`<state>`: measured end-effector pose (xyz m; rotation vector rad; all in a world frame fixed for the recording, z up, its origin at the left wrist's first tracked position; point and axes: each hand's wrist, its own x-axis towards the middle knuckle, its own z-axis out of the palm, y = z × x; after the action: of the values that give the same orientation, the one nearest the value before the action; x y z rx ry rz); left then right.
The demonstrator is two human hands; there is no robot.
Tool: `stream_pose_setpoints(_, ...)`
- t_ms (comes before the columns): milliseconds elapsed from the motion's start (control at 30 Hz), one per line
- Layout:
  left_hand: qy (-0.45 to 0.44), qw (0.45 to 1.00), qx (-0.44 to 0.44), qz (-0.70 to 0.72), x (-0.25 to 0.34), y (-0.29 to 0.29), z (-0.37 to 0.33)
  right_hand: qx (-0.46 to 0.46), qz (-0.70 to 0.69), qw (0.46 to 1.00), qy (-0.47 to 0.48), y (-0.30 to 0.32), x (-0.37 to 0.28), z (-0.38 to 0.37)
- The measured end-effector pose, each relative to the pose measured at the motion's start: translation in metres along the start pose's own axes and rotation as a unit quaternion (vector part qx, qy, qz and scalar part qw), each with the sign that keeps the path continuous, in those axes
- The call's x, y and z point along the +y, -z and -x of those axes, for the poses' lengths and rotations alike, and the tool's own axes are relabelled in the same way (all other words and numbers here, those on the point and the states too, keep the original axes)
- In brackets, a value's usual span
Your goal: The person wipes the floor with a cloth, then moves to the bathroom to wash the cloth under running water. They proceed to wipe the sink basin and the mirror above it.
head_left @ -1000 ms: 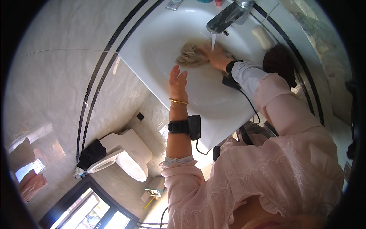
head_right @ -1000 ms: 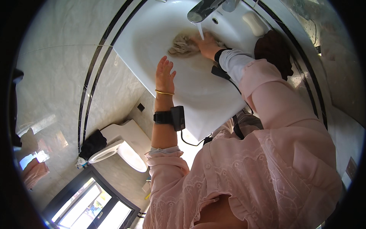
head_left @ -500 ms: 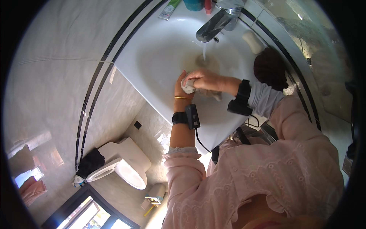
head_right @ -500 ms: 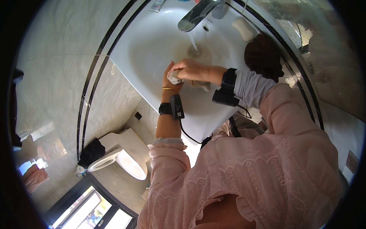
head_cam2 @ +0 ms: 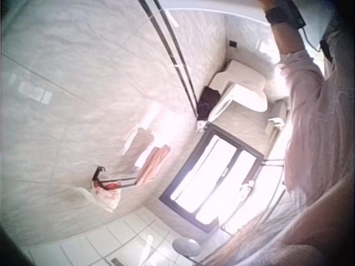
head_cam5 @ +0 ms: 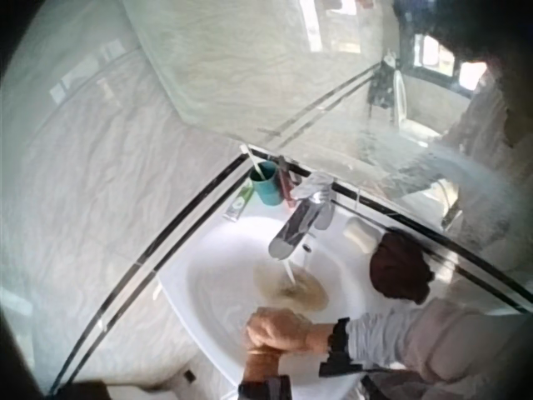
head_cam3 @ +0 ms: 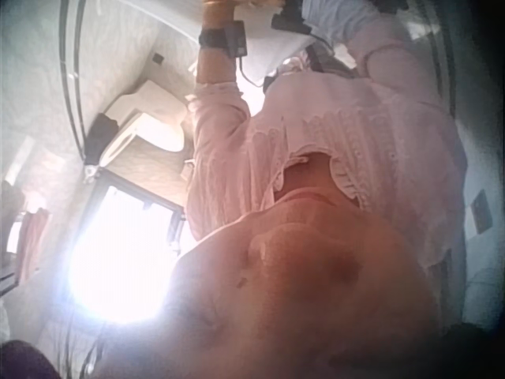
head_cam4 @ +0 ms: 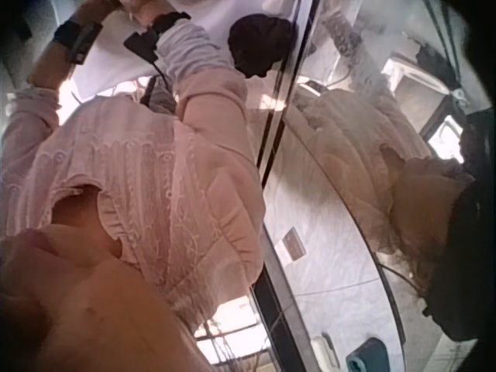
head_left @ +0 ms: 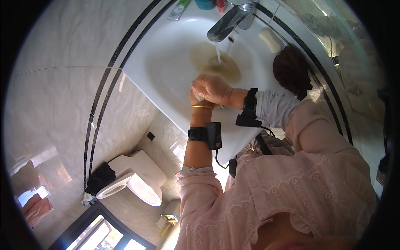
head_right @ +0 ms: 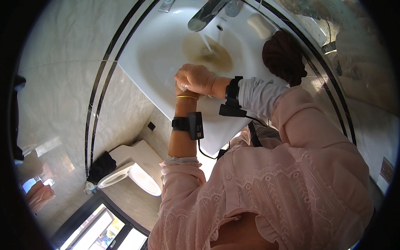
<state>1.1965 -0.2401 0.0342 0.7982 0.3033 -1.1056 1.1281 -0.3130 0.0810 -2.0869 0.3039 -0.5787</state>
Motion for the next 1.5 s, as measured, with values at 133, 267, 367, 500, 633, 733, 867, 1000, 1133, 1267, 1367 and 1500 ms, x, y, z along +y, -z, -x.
stream_pose_setpoints(133,-0.055,0.992,0.09,-0.075,0.001,-0.02,0.019,0.007,-0.009,0.997,-0.075,-0.001,0.029,-0.008)
stream_pose_setpoints(267,-0.1,0.984,0.006,-0.149,0.014,-0.029,0.037,-0.058,0.018,0.982,-0.178,0.017,0.068,-0.017)
stream_pose_setpoints(367,-0.185,0.971,0.001,-0.15,0.037,-0.033,0.034,-0.081,-0.023,0.98,-0.181,0.03,0.094,-0.028)
stream_pose_setpoints(500,-0.262,0.934,-0.031,-0.242,0.083,-0.022,0.023,-0.002,0.076,0.972,-0.221,0.057,0.129,-0.033)
stream_pose_setpoints(633,-0.185,0.908,0.099,-0.364,0.099,-0.003,0.019,-0.173,0.257,0.919,-0.244,0.048,0.133,-0.02)
stream_pose_setpoints(733,-0.161,0.929,0.094,-0.32,0.09,0.012,0.024,-0.129,0.264,0.93,-0.218,0.016,0.11,0.008)
stream_pose_setpoints(867,-0.131,0.955,0.059,-0.259,0.07,0.017,0.028,-0.327,0.317,0.888,-0.066,-0.005,0.094,0.017)
stream_pose_setpoints(1000,-0.103,0.948,0.076,-0.292,0.051,0.018,0.037,-0.138,0.303,0.912,-0.24,0.009,0.112,-0.001)
stream_pose_setpoints(1133,-0.058,0.966,0.07,-0.243,0.047,0.022,0.038,-0.314,0.335,0.887,-0.053,0.011,0.128,0.005)
stream_pose_setpoints(1267,0.014,0.982,0.078,-0.171,0.036,0.021,0.034,-0.139,0.213,0.942,-0.219,0.017,0.136,0.0)
stream_pose_setpoints(1367,0.075,0.976,0.13,-0.16,0.019,0.009,0.029,-0.162,-0.139,0.93,-0.299,0.027,0.122,-0.014)
stream_pose_setpoints(1500,0.134,0.972,0.192,0.013,0.011,-0.012,0.014,-0.226,-0.116,0.949,-0.189,0.038,0.066,-0.023)
